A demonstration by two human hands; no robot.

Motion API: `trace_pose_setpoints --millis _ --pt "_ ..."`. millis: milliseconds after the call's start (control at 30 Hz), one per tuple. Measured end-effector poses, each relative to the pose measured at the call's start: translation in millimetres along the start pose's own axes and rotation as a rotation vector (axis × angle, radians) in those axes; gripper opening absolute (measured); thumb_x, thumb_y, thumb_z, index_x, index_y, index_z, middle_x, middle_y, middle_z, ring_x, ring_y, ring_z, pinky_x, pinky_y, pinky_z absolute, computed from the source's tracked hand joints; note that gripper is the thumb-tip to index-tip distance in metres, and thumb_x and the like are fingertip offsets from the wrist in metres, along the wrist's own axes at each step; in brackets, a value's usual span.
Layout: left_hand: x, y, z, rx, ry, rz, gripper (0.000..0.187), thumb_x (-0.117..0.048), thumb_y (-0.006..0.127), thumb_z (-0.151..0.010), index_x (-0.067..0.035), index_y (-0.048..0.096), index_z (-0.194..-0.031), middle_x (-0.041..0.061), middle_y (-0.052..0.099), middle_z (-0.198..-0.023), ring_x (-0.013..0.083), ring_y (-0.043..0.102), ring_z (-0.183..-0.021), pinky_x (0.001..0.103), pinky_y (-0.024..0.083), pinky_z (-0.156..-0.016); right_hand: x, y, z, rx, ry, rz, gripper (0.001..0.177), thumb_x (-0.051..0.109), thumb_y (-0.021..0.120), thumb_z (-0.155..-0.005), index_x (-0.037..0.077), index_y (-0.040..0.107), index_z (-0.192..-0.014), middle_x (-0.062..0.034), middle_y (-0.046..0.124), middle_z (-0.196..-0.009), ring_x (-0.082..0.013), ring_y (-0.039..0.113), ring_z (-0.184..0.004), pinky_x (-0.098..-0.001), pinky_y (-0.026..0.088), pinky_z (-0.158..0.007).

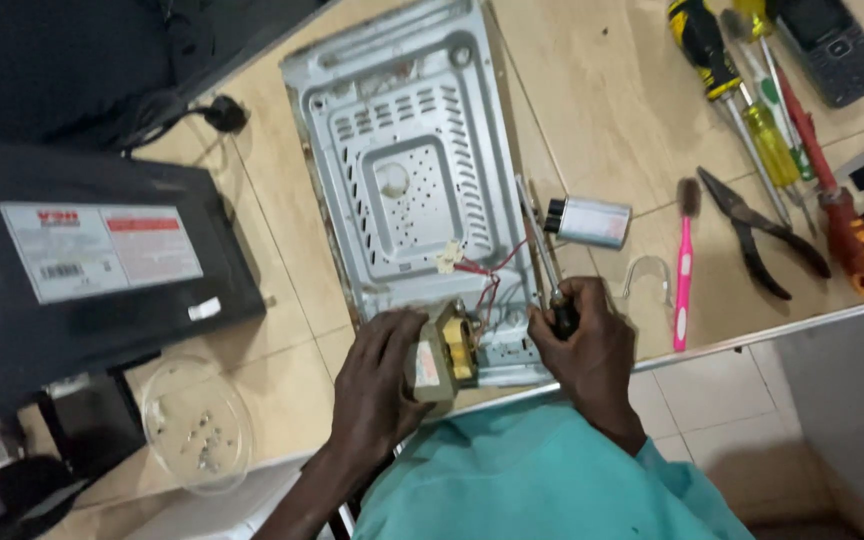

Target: Disassembling a microwave oven to remove or repair internal components like the transformer using a screwdriver.

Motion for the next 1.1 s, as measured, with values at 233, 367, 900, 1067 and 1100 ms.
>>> trace_pose_setpoints --millis 233,367,900,1067,1100 --pt "-2 2 -5 0.022 -0.128 -0.046 0.113 -0.011 0.097 -0.050 -0.016 0.047 -0.151 0.013 0.058 -0.138 0.0400 0.046 -0.141 0.050 0.034 -0.120 6 -10 -4 0.082 0.053 -0.029 0.038 0.028 0.080 -0.086 0.014 0.055 -0.110 -0.0094 0.076 -0.075 -0.0420 0.075 -0.076 -0.0568 0.056 -0.080" --pt "-3 -4 -3 0.036 -0.089 -0.013 0.109 -0.011 0.095 -0.055 -0.016 0.045 -0.152 0.014 0.058 -0.140 0.0413 0.043 -0.144 0.052 0.034 -0.118 1 -7 -6 0.081 0.027 -0.010 0.041 0.033 0.080 -0.086 0.016 0.055 -0.113 -0.0087 0.076 -0.078 -0.0412 0.075 -0.079 -0.0573 0.056 -0.082" --pt "15 3 -8 0.018 0.022 -0.016 0.109 -0.029 0.099 -0.056 -0.020 0.044 -0.150 0.009 0.059 -0.138 0.0404 0.043 -0.143 0.057 0.042 -0.111 -1 -7 -5 0.038 0.021 -0.023 0.040 0.034 0.082 -0.085 0.015 0.057 -0.111 -0.0021 0.075 -0.076 -0.0281 0.074 -0.074 -0.0484 0.057 -0.080" --pt "14 -5 -4 0.007 0.074 0.025 0.108 -0.038 0.095 -0.061 -0.020 0.041 -0.153 0.011 0.055 -0.146 0.0414 0.037 -0.149 0.061 0.042 -0.109 1 -14 -8 0.071 0.033 -0.108 0.046 0.034 0.084 -0.086 0.007 0.057 -0.112 -0.0107 0.073 -0.078 -0.0274 0.069 -0.064 -0.0448 0.055 -0.062" --pt "17 -4 -4 0.000 0.106 0.021 0.108 -0.040 0.094 -0.062 -0.020 0.041 -0.154 0.011 0.054 -0.148 0.0410 0.036 -0.150 0.061 0.042 -0.110 -5 -14 -10 0.078 0.036 -0.152 0.049 0.036 0.086 -0.085 0.006 0.057 -0.112 -0.0118 0.071 -0.076 -0.0257 0.067 -0.059 -0.0426 0.055 -0.056"
Point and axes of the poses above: each hand's wrist, its own z-axis away from the middle knuckle, its own y-axis out of the palm, x = y × z, the point moved 1 cm from there along -z, towards the middle knuckle
